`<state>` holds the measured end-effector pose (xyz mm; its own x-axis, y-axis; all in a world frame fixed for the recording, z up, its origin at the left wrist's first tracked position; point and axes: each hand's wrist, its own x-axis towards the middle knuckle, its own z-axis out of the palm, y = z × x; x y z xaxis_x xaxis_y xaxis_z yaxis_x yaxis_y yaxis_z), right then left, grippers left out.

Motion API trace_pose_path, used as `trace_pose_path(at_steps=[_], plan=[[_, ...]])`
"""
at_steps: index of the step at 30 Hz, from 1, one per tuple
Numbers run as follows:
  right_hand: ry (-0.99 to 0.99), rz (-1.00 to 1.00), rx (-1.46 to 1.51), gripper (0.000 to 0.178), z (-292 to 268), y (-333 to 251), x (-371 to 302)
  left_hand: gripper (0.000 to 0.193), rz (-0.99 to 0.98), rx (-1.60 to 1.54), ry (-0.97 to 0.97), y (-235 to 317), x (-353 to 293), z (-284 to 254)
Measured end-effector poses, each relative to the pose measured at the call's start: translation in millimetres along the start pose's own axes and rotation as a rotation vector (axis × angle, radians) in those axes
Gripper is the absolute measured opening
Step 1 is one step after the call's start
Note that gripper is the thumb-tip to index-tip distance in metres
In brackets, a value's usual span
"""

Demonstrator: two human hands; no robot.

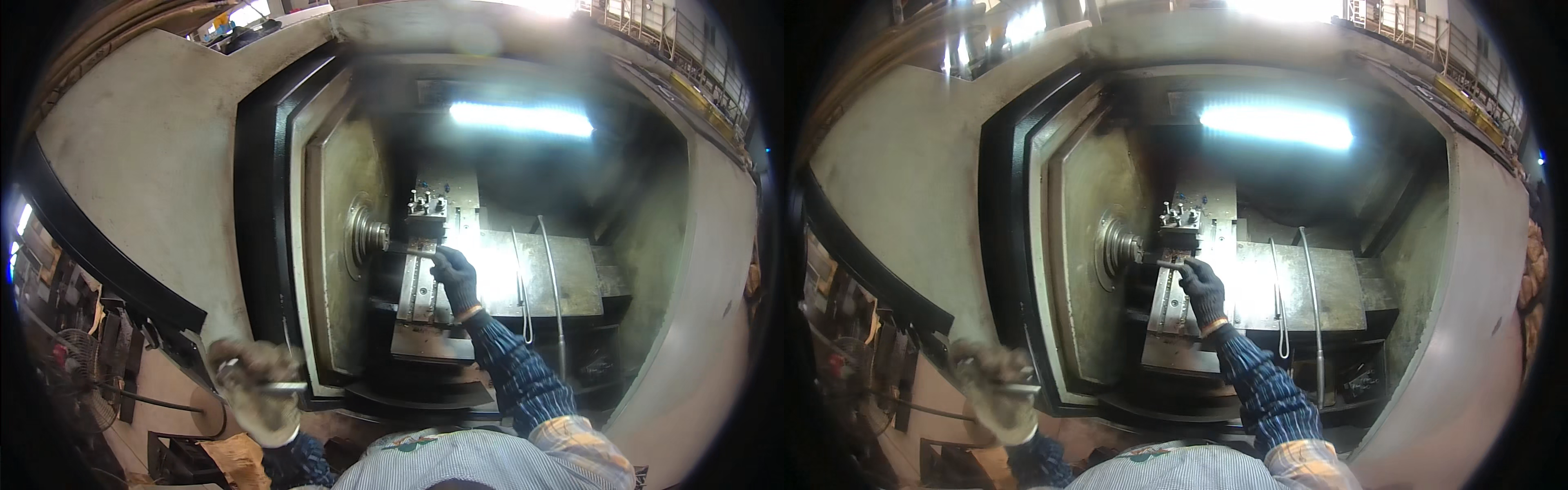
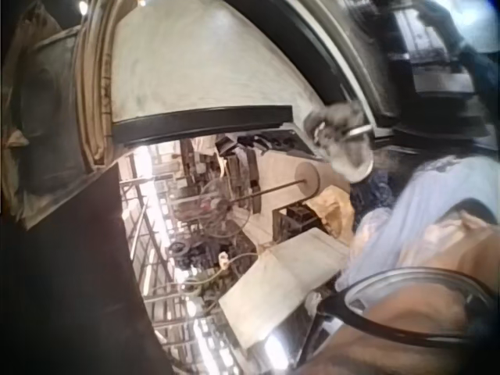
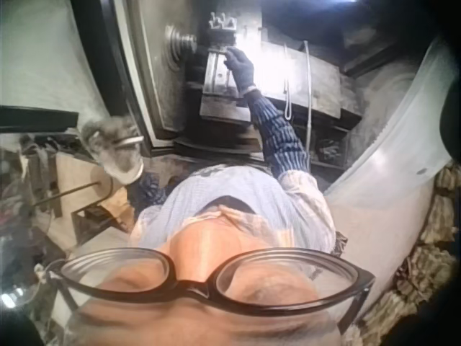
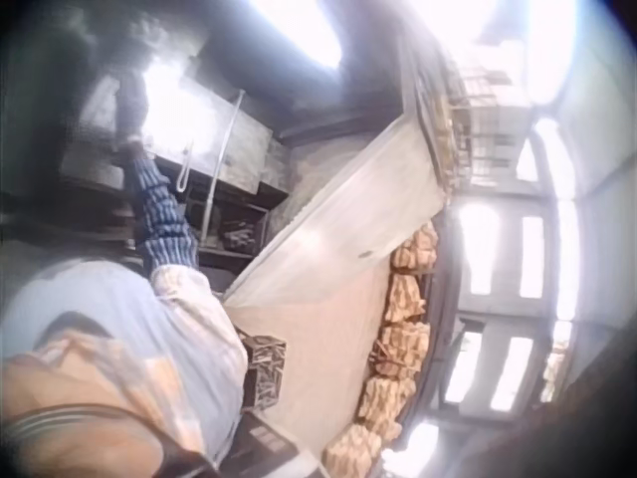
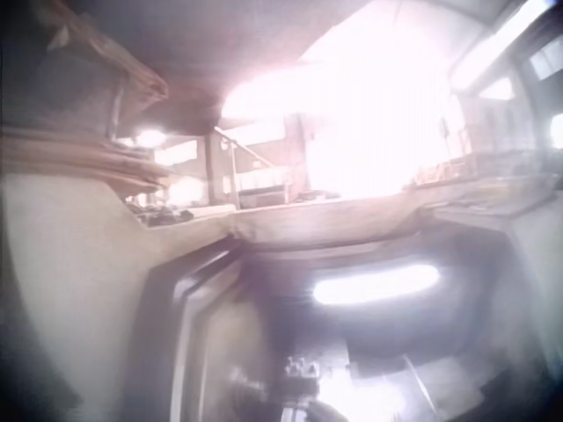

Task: The person repeatedly loads small metal rods into a lathe chuck, secures them, and operates the machine to machine the parts. After each cycle, the person removes the finished metal pieces and places them into a nearby bin. The process is repeated continuously throughout the clip.

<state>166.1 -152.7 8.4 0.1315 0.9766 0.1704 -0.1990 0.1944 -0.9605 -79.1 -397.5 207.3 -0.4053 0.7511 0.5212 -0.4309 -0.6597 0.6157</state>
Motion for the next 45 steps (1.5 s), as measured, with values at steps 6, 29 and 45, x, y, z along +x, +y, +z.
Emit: trace_pose_path(at_steps=[6,29,45], plan=[[0.087,-0.015,-0.232,0.027,51,64,71,0.051,0.146,0.357,0.36,86,-31,-72],[-0.149,0.269,-0.37,0.1,123,92,79,0.041,0.436,1.674,0.469,90,-1,-106],[-0.179,0.127,-0.576,0.1,78,-37,-5,0.032,0.343,1.252,0.005,74,-48,-80]])
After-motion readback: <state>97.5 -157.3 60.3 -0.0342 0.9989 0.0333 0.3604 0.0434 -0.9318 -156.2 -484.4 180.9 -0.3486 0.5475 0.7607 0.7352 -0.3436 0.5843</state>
